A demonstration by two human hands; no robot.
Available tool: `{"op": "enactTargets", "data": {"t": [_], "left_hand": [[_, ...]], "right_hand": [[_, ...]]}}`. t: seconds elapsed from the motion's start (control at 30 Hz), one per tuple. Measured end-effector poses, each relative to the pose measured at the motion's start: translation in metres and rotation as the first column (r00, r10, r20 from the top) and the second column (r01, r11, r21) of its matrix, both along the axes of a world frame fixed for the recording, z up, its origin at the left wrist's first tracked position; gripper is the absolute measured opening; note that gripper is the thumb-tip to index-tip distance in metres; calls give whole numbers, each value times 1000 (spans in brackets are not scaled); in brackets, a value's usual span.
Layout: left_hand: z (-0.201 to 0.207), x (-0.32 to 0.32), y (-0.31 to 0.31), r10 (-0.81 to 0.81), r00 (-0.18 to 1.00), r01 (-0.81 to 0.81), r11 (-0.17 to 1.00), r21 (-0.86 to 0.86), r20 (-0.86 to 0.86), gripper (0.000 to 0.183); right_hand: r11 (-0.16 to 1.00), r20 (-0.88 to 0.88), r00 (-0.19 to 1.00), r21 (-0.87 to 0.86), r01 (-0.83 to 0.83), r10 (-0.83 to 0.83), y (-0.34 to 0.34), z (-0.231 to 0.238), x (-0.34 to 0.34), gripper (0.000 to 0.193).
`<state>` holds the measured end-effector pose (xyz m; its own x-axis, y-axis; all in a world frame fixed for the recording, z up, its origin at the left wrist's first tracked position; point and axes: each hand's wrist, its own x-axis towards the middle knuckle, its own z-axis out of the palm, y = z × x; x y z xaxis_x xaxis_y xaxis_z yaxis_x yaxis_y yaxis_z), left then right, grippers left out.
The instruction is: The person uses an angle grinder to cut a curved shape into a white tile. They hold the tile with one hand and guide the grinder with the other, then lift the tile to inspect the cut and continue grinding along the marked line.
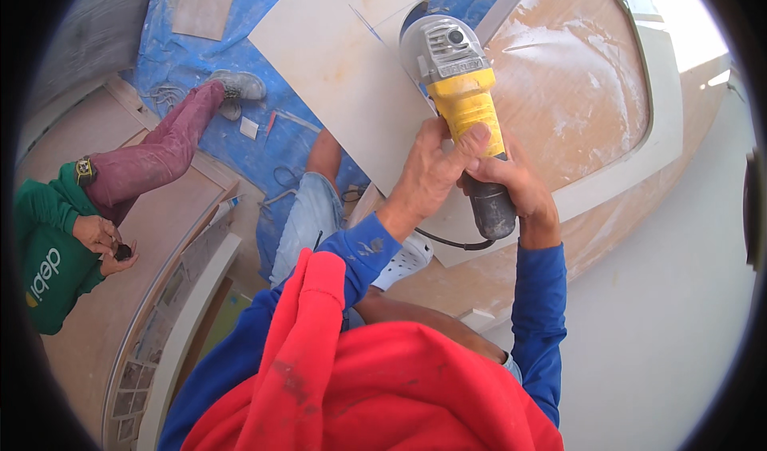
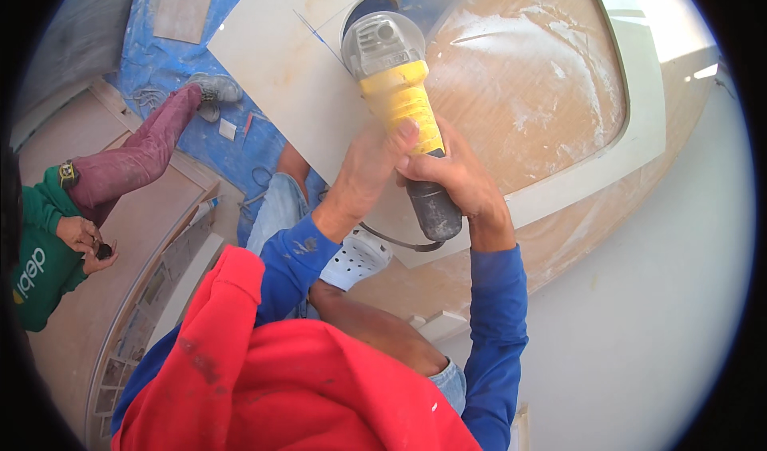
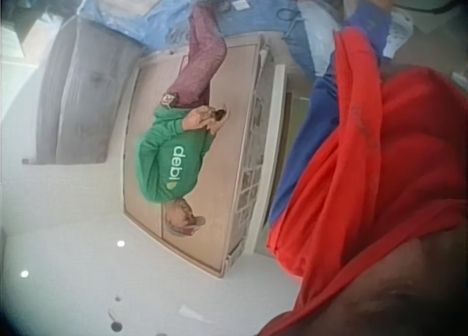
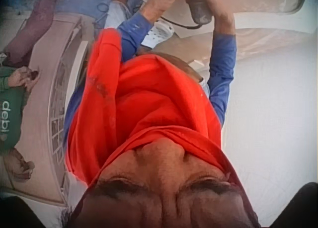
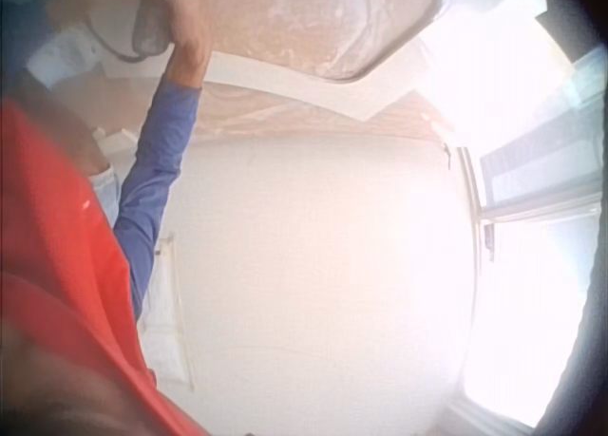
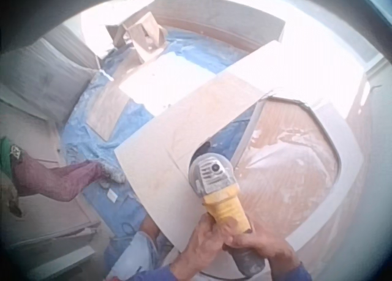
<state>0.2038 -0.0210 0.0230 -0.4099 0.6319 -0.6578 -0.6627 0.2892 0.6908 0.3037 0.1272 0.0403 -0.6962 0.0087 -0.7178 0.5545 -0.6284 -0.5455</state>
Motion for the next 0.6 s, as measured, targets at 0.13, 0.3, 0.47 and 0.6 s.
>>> {"op": "enactTargets", "data": {"t": [0.13, 0.3, 0.47, 0.6], "left_hand": [[2, 0, 0, 10, 1000, -10, 1000, -3, -10, 80], [2, 1, 3, 41, 998, -41, 999, 0, -51, 81], [-1, -3, 0, -7, 1000, 7, 1000, -4, -4, 82], [0, 1, 1, 31, 999, -31, 999, -14, -30, 80]], "right_hand": [[1000, -1, 1000, 6, 2, -2, -1, -1, 2, 56], [1000, 9, 1000, 13, -15, 15, 0, -4, 0, 57], [1000, 9, 1000, -1, 9, -9, -1, -2, -2, 57], [1000, 7, 1000, 5, 9, -9, -1, -2, -2, 57]]}}
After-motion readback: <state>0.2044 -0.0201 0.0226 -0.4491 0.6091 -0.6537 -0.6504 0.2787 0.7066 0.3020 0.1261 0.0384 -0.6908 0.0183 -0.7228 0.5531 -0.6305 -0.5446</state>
